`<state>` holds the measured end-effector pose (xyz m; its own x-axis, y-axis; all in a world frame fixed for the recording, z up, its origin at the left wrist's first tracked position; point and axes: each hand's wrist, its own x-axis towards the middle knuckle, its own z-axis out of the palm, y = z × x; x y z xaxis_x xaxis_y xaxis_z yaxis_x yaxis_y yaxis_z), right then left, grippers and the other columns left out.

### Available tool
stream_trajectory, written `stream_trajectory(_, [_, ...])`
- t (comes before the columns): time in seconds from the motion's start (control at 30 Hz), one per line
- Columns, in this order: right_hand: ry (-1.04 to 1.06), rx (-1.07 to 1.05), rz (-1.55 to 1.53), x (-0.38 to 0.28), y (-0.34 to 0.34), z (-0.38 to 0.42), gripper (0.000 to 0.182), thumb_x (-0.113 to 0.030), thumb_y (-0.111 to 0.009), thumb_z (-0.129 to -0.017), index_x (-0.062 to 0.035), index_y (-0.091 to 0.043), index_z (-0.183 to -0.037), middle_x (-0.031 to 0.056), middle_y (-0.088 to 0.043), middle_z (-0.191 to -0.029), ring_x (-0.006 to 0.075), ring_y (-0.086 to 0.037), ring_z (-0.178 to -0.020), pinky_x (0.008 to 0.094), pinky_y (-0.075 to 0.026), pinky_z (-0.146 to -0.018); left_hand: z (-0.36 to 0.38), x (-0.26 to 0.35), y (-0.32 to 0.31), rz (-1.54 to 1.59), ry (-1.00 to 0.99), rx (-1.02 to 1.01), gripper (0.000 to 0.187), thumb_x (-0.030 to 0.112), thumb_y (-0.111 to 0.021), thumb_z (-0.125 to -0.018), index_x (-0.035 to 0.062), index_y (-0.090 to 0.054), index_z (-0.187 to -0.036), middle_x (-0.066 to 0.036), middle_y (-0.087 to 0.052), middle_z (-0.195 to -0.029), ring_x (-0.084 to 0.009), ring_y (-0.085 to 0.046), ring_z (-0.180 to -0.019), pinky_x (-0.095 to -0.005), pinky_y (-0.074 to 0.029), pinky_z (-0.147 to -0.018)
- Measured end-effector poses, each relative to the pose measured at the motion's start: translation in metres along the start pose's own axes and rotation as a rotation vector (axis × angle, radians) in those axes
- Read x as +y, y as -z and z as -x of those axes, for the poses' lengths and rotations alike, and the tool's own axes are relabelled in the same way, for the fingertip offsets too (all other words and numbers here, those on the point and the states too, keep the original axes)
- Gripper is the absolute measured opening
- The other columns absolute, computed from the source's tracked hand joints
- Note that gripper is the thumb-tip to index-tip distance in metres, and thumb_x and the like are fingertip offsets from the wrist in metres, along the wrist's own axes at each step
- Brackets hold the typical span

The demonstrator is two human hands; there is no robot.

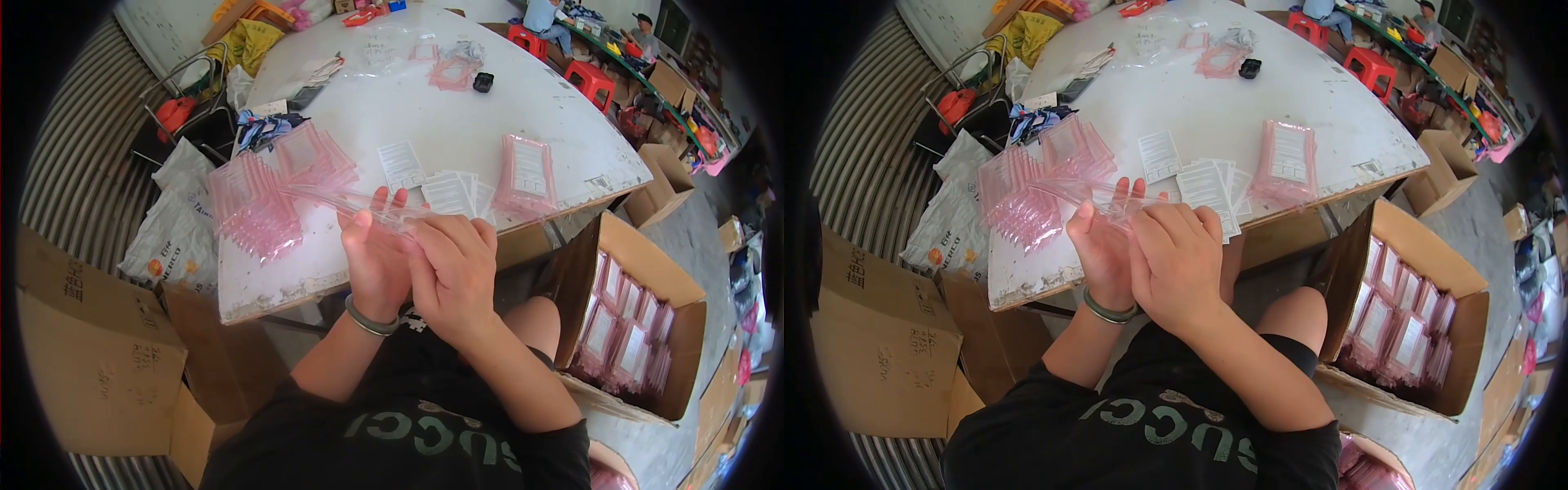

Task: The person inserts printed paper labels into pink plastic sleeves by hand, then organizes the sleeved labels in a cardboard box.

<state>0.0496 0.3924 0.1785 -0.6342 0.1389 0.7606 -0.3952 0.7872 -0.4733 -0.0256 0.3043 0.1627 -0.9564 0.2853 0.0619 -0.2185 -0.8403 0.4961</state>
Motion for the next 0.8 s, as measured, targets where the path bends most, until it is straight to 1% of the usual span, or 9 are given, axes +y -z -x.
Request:
stream_trajectory(0.13, [-0.026, 0.081, -0.138, -0.011, -0.006, -0.002, 0.042, -0.015, -0.075, -0.080, -0.0060, -0.064, -0.120, 0.0087, -0.068, -0.114, 0.0256, -0.063, -0.101, 0.0425, -0.036, -0.096, 0.001, 0.009, -0.005, -0.029, -0.017, -0.098, 0.064, 0.041, -0.061, -0.087, 0.0107, -0.035, -0.137, -0.013, -0.044, -0.134, -0.0305, -0.042, -0.131, -0.0571, -0.039, -0.112])
stream_trajectory(0.2, [-0.079, -0.004, -0.195, -0.014, 0.001, -0.006, 0.043, -0.018, -0.074, -0.081, -0.0054, -0.063, -0.121, 0.0095, -0.068, -0.115, 0.0267, -0.061, -0.106, 0.0460, -0.033, -0.100, 0.000, 0.002, -0.005, -0.044, -0.136, -0.083, 0.064, 0.038, -0.061, -0.086, 0.0140, -0.034, -0.139, -0.012, -0.043, -0.136, -0.0305, -0.039, -0.134, -0.0584, -0.038, -0.114])
stream_trajectory(0.3, [-0.137, -0.233, -0.158, -0.004, 0.018, -0.012, 0.049, -0.023, -0.075, -0.081, -0.0048, -0.061, -0.125, 0.0113, -0.066, -0.120, 0.0276, -0.060, -0.114, 0.0513, -0.028, -0.107, 0.004, -0.004, 0.002, -0.099, -0.111, -0.088, 0.065, 0.034, -0.060, -0.085, 0.0193, -0.033, -0.143, -0.011, -0.042, -0.136, -0.0301, -0.038, -0.135, -0.0596, -0.035, -0.116])
stream_trajectory(0.37, [-0.165, -0.350, -0.149, 0.003, 0.025, -0.017, 0.053, -0.027, -0.078, -0.081, -0.0087, -0.062, -0.128, 0.0066, -0.067, -0.117, 0.0230, -0.061, -0.109, 0.0509, -0.022, -0.113, 0.003, -0.001, 0.004, -0.007, -0.111, -0.131, 0.077, 0.025, -0.060, -0.084, 0.0218, -0.021, -0.150, -0.010, -0.041, -0.142, -0.0302, -0.039, -0.135, -0.0598, -0.034, -0.116])
stream_trajectory(0.4, [-0.052, -0.332, -0.121, 0.000, 0.020, -0.012, 0.063, -0.026, -0.080, -0.079, -0.0066, -0.058, -0.134, 0.0092, -0.065, -0.126, 0.0256, -0.059, -0.120, 0.0542, -0.017, -0.115, 0.002, 0.002, 0.004, 0.040, -0.110, -0.154, 0.083, 0.021, -0.060, -0.084, 0.0231, -0.015, -0.154, -0.010, -0.040, -0.145, -0.0303, -0.039, -0.136, -0.0599, -0.034, -0.117])
stream_trajectory(0.5, [0.010, -0.303, -0.120, -0.013, 0.011, -0.003, 0.070, -0.026, -0.079, -0.079, -0.0056, -0.053, -0.141, 0.0130, -0.059, -0.139, 0.0286, -0.052, -0.134, 0.0552, -0.012, -0.117, -0.013, 0.015, 0.006, 0.128, -0.115, -0.335, 0.082, 0.022, -0.059, -0.083, 0.0180, -0.020, -0.155, -0.009, -0.039, -0.146, -0.0291, -0.039, -0.135, -0.0586, -0.033, -0.118])
stream_trajectory(0.53, [0.019, -0.310, -0.152, -0.013, 0.010, -0.004, 0.075, -0.025, -0.079, -0.079, -0.0047, -0.049, -0.145, 0.0157, -0.049, -0.150, 0.0302, -0.041, -0.144, 0.0567, -0.008, -0.118, -0.015, 0.013, 0.007, 0.117, -0.127, -0.366, 0.080, 0.023, -0.059, -0.083, 0.0120, -0.025, -0.154, -0.009, -0.040, -0.145, -0.0283, -0.041, -0.134, -0.0557, -0.032, -0.119])
stream_trajectory(0.63, [0.139, -0.349, -0.228, 0.002, 0.004, -0.001, 0.079, -0.026, -0.080, -0.078, -0.0049, -0.047, -0.146, 0.0159, -0.046, -0.153, 0.0300, -0.038, -0.146, 0.0568, -0.005, -0.119, -0.013, 0.012, 0.012, 0.128, -0.042, -0.419, 0.080, 0.028, -0.059, -0.082, 0.0078, -0.028, -0.152, -0.008, -0.041, -0.143, -0.0276, -0.043, -0.132, -0.0533, -0.034, -0.118])
stream_trajectory(0.8, [0.052, -0.407, -0.066, -0.007, 0.002, -0.003, 0.088, -0.035, -0.081, -0.075, -0.0053, -0.043, -0.149, 0.0154, -0.045, -0.154, 0.0292, -0.037, -0.147, 0.0603, 0.001, -0.118, -0.014, 0.006, 0.015, 0.093, 0.071, -0.427, 0.084, 0.044, -0.054, -0.083, 0.0037, -0.028, -0.152, -0.008, -0.044, -0.145, -0.0261, -0.043, -0.135, -0.0523, -0.031, -0.119])
